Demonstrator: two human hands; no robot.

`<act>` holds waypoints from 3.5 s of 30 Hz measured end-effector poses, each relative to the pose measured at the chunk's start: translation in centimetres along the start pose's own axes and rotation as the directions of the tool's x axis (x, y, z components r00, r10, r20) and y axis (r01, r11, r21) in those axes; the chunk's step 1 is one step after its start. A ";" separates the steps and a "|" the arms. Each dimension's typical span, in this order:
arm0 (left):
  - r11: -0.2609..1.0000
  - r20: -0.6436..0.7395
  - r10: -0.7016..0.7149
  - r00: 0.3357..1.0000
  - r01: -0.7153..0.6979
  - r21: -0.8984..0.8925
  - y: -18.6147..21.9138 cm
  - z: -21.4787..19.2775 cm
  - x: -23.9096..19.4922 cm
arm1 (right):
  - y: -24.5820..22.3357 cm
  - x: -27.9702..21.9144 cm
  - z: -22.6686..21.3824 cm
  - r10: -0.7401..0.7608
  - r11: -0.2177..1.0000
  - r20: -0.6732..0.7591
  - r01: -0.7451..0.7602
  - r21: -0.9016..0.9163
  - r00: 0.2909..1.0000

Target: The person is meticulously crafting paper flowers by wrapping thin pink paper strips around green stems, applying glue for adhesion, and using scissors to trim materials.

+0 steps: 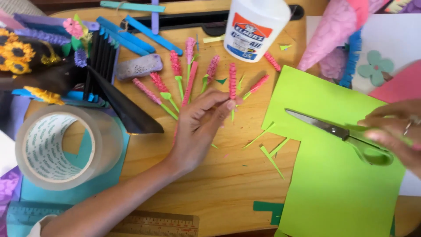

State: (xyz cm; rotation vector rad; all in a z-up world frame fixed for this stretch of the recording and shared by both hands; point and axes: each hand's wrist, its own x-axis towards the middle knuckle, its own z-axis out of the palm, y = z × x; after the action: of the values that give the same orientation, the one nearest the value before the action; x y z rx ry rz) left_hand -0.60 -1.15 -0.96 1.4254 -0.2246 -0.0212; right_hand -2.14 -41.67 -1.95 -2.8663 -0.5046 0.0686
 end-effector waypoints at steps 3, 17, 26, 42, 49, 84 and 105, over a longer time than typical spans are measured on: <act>0.999 0.020 0.026 0.999 -0.026 0.033 0.3 -0.1 0.0 | -1.9 -0.4 0.6 -0.256 0.961 0.004 0.255 -0.105 0.967; 0.997 0.031 0.061 0.998 -0.063 0.043 0.6 -0.1 -0.6 | -5.7 0.4 -0.3 0.135 0.933 -0.011 -0.123 0.338 0.991; 0.986 0.481 0.095 0.872 -0.150 0.076 2.9 3.3 -5.8 | -16.5 1.1 -0.7 0.124 0.292 0.018 -0.053 0.955 0.992; 1.000 0.567 0.014 0.824 -0.021 0.006 4.0 2.2 -4.5 | -5.7 2.1 -0.3 0.004 0.222 0.008 -0.009 0.975 1.000; 0.990 0.561 0.128 0.818 -0.135 -0.029 3.0 2.5 -4.9 | -15.0 4.5 -1.2 0.053 -0.407 -0.032 0.051 0.912 0.998; 0.993 0.179 -0.051 0.982 0.069 -0.099 -0.5 -1.6 0.7 | -13.2 13.4 1.2 -0.498 0.714 -0.363 0.610 0.344 0.788; 0.997 0.046 0.073 0.996 -0.075 0.034 -0.7 -1.3 0.6 | -10.2 13.1 2.3 -0.554 0.809 -0.004 0.540 0.234 0.832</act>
State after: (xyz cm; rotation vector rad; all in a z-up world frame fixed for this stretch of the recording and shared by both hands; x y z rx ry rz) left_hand 0.32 -0.10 -1.72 1.4525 -0.3156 0.0120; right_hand 6.58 -27.34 -1.91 -2.3941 -1.2330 0.1106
